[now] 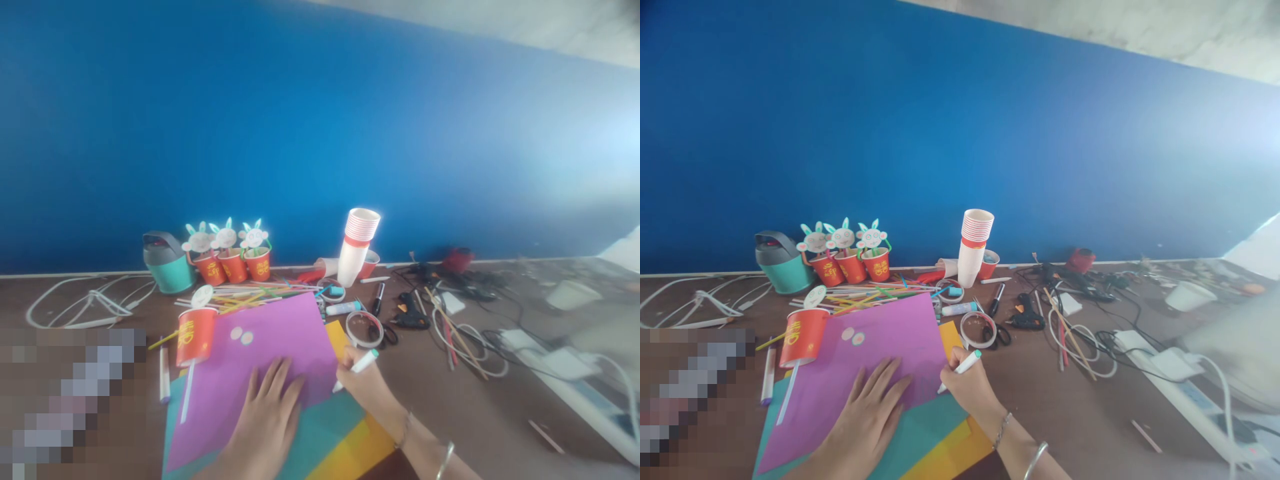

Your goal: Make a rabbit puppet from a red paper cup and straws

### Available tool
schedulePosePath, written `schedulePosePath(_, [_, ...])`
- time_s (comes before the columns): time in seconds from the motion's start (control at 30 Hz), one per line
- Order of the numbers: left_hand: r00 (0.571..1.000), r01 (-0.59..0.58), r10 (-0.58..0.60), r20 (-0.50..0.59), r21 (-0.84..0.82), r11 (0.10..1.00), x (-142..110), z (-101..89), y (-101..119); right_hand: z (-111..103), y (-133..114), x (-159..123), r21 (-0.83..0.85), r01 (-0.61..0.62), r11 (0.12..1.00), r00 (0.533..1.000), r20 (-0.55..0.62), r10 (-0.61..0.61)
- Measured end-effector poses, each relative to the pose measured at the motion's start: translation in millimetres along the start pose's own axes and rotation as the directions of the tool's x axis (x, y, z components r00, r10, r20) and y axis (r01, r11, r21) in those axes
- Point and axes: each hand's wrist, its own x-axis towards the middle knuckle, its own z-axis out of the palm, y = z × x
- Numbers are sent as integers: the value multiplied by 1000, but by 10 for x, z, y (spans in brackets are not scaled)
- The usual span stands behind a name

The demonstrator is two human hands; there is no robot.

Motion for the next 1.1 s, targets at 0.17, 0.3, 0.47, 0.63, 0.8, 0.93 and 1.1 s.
schedulePosePath(0.17, [1000, -2, 2, -16, 2, 1000, -8, 21, -9, 7, 5, -3, -4, 1, 1000, 1000, -9, -1])
schedulePosePath(0.3, [1000, -2, 2, -15, 3, 1000, -17, 35, -10, 9, 15, -2, -3, 5, 1000, 1000, -5, -5])
schedulePosePath(0.47, [1000, -3, 3, 8, 5, 1000, -6, 26, -9, 10, 24, 9, -28, 28, 999, 999, -15, -28])
schedulePosePath(0.63, [1000, -2, 2, 9, 5, 1000, 2, -1, -6, 6, 15, 12, -47, 34, 998, 999, -11, -34])
schedulePosePath(0.8, [1000, 3, -2, 6, -10, 1000, -3, 3, -2, 4, 0, 9, -40, 39, 998, 999, -29, -40])
schedulePosePath(0.93, [1000, 4, -4, -9, 0, 1000, -15, 41, -12, 10, -6, 8, -16, 23, 1000, 999, -46, -24])
schedulePosePath(1.1, [1000, -12, 13, -13, 18, 1000, -24, 51, -19, 6, -5, 8, 3, -1, 1000, 1000, -19, 1])
